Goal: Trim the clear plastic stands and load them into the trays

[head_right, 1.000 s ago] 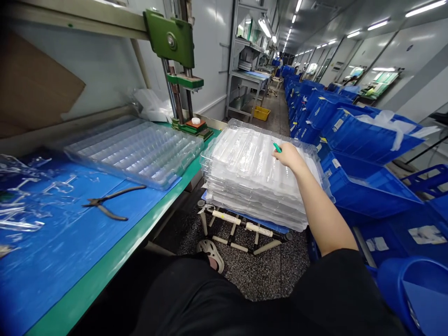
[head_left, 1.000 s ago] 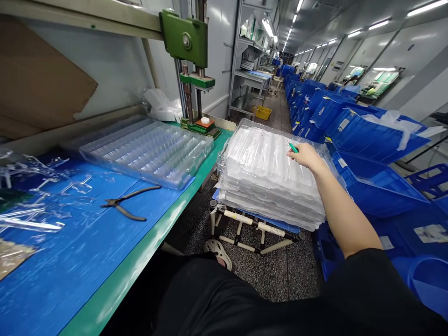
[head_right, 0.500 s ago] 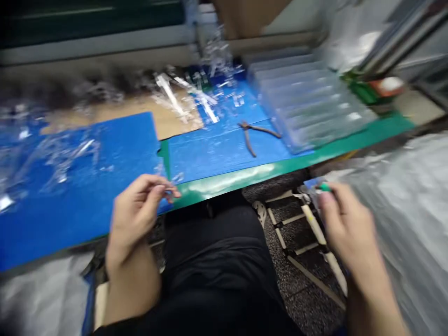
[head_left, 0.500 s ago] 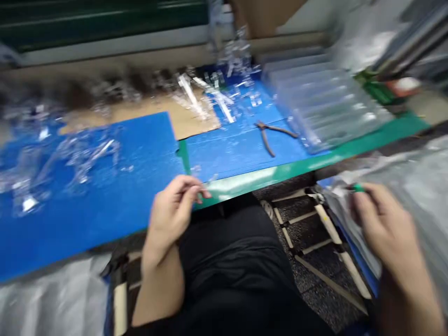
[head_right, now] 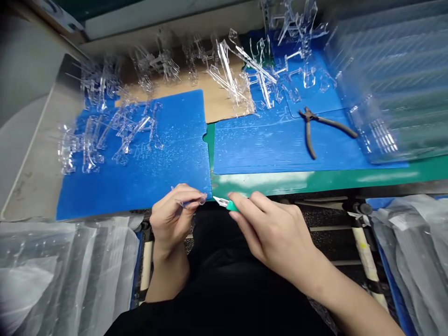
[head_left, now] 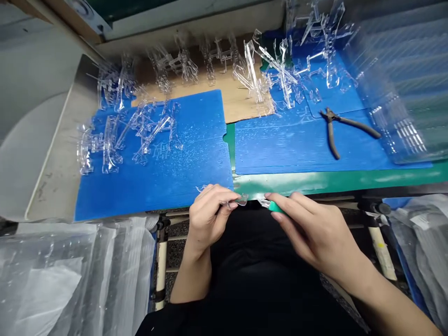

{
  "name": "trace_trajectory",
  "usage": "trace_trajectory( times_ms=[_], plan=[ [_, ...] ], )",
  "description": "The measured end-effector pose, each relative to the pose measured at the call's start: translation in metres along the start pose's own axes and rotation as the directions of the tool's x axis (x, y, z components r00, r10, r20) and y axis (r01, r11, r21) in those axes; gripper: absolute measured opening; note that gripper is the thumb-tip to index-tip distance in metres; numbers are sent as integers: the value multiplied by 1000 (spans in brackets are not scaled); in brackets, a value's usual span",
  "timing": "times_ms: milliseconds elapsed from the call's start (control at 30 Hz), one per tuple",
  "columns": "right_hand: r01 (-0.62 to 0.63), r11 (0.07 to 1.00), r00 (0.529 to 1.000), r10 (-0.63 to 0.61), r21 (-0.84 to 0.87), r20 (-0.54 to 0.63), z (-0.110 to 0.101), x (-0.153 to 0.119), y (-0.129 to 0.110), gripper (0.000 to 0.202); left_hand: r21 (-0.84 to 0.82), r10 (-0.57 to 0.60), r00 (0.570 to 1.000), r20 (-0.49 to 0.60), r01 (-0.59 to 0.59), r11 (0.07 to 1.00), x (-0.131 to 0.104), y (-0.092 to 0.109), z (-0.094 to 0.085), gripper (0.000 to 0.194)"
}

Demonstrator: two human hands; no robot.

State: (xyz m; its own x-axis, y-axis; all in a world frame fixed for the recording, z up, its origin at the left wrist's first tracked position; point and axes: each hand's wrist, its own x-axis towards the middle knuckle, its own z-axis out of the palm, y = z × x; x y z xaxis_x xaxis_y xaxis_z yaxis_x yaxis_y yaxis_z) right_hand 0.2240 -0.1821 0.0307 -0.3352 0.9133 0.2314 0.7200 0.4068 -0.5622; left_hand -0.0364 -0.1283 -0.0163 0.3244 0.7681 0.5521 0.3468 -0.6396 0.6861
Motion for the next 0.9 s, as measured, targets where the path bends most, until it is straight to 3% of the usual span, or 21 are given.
trace_trajectory(
  times_ms=[600, 800, 900],
  plan=[
    [-16, 994, 999, 10, 112, 53, -2, 3, -1, 36, -55, -17, 999, 45, 20, 998, 5, 9, 2, 12],
    [-204, 971, 974, 214, 121, -77, 24, 16, 31, 28, -189, -49, 997, 57, 59, 980, 0, 9, 0, 14],
    [-187, 960, 976, 206, 207, -75, 24, 19, 31, 28, -276, -122, 990, 73, 138, 951, -3, 9, -1, 13]
  ],
)
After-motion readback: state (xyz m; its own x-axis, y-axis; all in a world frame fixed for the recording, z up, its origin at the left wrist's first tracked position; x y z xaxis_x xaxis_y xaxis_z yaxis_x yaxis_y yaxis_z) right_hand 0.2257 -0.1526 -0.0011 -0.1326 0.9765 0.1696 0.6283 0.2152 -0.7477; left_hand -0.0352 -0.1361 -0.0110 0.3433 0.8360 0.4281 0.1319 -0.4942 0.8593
